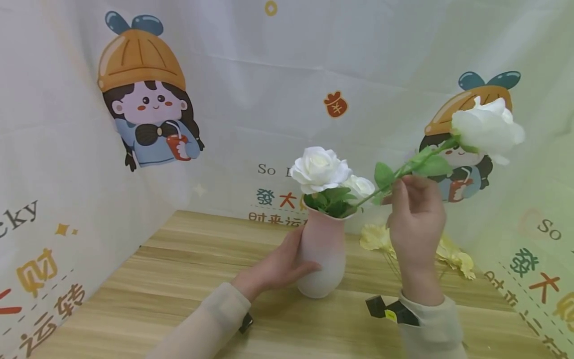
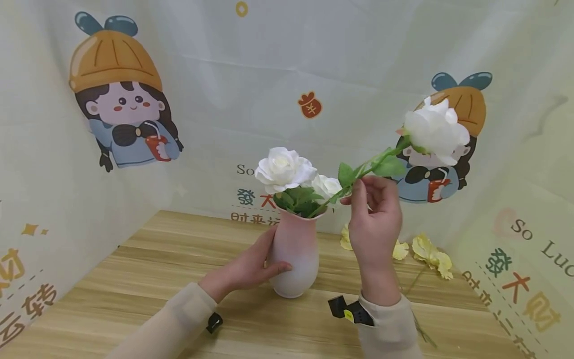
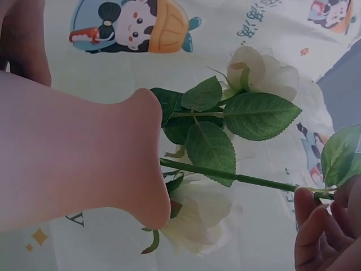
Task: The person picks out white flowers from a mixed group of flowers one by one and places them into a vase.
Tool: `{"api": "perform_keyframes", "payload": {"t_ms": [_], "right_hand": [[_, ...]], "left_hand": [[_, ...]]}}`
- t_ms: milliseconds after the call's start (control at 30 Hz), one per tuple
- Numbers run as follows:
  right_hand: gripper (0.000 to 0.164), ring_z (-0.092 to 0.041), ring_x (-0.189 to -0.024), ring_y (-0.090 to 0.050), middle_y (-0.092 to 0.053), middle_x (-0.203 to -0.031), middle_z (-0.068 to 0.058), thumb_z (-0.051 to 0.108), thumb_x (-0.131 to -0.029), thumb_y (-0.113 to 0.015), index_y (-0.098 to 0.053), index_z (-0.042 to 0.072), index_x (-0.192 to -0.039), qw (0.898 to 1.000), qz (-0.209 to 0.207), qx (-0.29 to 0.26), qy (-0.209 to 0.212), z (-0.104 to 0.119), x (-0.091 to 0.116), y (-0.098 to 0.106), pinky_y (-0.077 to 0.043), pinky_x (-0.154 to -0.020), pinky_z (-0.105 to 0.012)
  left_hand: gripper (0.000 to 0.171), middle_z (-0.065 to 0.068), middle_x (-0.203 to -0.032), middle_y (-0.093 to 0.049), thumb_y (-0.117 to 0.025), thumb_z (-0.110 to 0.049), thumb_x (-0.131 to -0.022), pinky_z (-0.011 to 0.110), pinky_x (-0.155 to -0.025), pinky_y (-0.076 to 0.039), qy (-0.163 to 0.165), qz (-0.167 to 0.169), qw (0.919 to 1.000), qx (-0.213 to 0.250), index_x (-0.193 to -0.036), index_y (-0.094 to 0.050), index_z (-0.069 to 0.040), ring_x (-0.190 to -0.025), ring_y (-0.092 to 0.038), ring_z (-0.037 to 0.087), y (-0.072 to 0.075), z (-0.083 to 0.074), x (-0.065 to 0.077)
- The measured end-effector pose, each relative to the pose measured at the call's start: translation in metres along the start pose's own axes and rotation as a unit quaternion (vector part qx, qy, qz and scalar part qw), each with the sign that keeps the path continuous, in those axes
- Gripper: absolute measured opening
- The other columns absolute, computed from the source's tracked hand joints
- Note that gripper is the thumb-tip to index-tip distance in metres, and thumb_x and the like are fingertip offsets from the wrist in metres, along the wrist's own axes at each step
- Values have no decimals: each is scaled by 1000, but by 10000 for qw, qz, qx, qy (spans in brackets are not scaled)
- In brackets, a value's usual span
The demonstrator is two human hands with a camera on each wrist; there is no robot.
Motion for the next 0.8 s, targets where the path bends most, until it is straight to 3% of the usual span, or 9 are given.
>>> {"api": "perform_keyframes", "payload": {"t_ms": [100,267,400,533,667,733,800], "right_hand": [[14,-22,-70,-63,-62,-98,-8,4,-100,-57,-59,5,-114,9993,260,-111,-244,-1,3,-4,-46,-39,-14],[17,-20,-71,-65,-66,-96,-5,10,-101,-58,-58,4,-118,9952,712,590,-318,-8,8,-16,-47,-40,-15],[19,-22,-71,-66,-65,-99,-5,12,-101,-59,-55,0,-116,9911,961,834,-392,-14,13,-23,-50,-40,-17],[19,-29,-74,-67,-65,-105,-11,5,-100,-60,-52,-1,-116,9902,1225,446,-501,-17,17,-29,-57,-46,-25],[18,-31,-80,-68,-65,-107,-18,-1,-99,-60,-54,-3,-115,9898,1297,-1,-586,-17,17,-32,-62,-60,-31],[16,-30,-82,-67,-66,-106,-17,4,-100,-60,-59,-2,-115,9894,1274,3,-690,-17,16,-32,-62,-63,-30],[17,-26,-81,-68,-69,-104,-15,11,-101,-60,-63,-2,-112,9894,1187,335,-767,-14,16,-31,-61,-62,-26]], "left_hand": [[98,20,-140,-35,-71,-42,-92,41,-106,-40,18,-5,10000,-45,-154,-9,1,-123,-42,22,0,0,0],[98,21,-141,-35,-71,-43,-92,42,-106,-40,52,-4,10000,-24,-154,-10,2,-123,-42,24,-1,1,-1],[100,20,-142,-35,-70,-47,-91,43,-106,-40,130,22,9999,25,-154,-9,0,-123,-43,23,-1,2,-1],[101,19,-144,-33,-70,-48,-91,43,-106,-40,191,40,9998,48,-155,-8,0,-124,-42,23,-1,2,-2],[100,20,-144,-32,-71,-46,-91,43,-106,-40,154,34,9999,53,-154,-8,1,-124,-42,24,-1,1,-3],[100,20,-144,-32,-70,-46,-91,43,-106,-40,165,50,9998,47,-154,-8,0,-125,-42,24,-1,1,-3],[101,20,-145,-32,-70,-47,-91,42,-107,-39,200,72,9998,56,-155,-7,0,-125,-41,24,-1,2,-3]]}}
Point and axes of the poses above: each hand's wrist, its own x-axis away from the middle knuckle, its own y-axis out of the back of the hand, z = x × y, the point moved 3 cm from there along -x, towards the middle knuckle
